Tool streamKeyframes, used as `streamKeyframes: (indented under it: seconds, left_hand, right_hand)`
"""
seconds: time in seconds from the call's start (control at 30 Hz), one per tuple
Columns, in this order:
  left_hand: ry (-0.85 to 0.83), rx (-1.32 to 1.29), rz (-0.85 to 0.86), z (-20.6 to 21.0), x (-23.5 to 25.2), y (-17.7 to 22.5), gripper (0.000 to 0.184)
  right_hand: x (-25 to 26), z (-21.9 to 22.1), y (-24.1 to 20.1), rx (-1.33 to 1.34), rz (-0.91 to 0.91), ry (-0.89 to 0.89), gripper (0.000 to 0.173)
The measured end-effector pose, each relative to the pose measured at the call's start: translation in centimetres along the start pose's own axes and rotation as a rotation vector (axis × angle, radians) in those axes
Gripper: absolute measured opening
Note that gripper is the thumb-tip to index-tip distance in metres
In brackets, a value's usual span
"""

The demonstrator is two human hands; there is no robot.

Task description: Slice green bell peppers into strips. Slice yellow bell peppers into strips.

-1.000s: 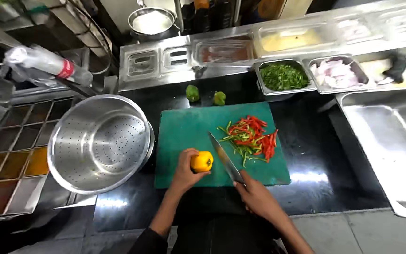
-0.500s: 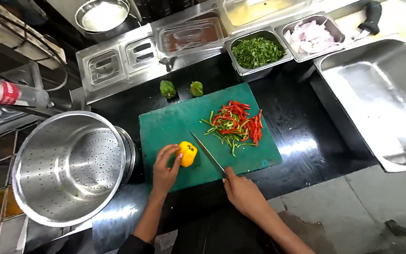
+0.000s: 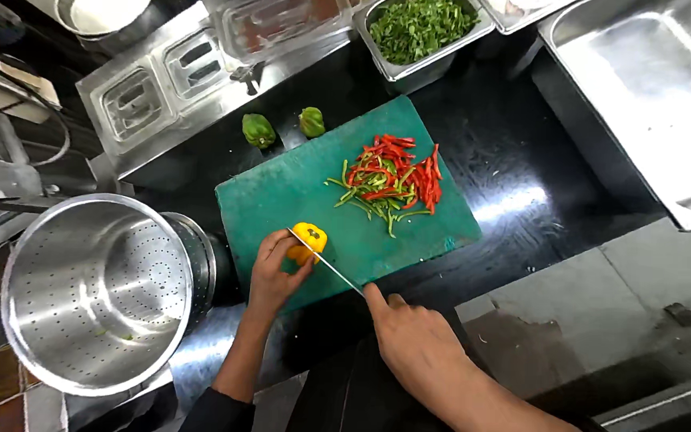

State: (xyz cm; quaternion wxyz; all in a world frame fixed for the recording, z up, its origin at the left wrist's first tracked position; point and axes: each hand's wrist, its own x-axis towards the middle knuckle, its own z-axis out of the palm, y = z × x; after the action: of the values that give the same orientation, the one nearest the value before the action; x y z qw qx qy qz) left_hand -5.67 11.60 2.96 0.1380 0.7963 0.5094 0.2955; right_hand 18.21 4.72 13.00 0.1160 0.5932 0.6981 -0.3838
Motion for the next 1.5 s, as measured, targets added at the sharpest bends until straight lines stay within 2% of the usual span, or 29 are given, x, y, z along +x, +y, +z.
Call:
streamKeyframes:
  seconds: [0.27,0.63,0.83,1.0,1.27,1.5]
  left_hand:
    - [-0.034,0.002,-0.077,0.0,0.4,0.2,0.037]
    - [-0.11,-0.022,-0.169,-0.6,1.4,0.6,0.036]
    - [-0.117,-0.047,-0.166,-0.7,1.8,0.6,0.034]
    - [-0.114,-0.044,-0.187,-0.4,1.6,0.8,0.035]
    - [-0.117,-0.07,-0.168,-0.4,1.8,0.5,0.032]
    - [-0.126,-0.091,-0.164,-0.2,1.5,0.4,0.028]
  right_hand:
    - [0.4,0.2,-0.4,-0.052,0.012,0.049,0.032]
    - [2.0,-0.9,-1.0,-0.037,0.043,-0.089,0.032]
    - [2.1,-1.4,-1.3,-0.044,0.055,-0.127,0.031]
    - [1.8,-1.0,-1.0,-0.056,0.046,-0.077,0.03]
    - [3.6,-0.9,-1.2,-0.011,0.037,-0.093,0.03]
    - [7.7,-0.7,-3.1,0.076,-0.092,0.123,0.022]
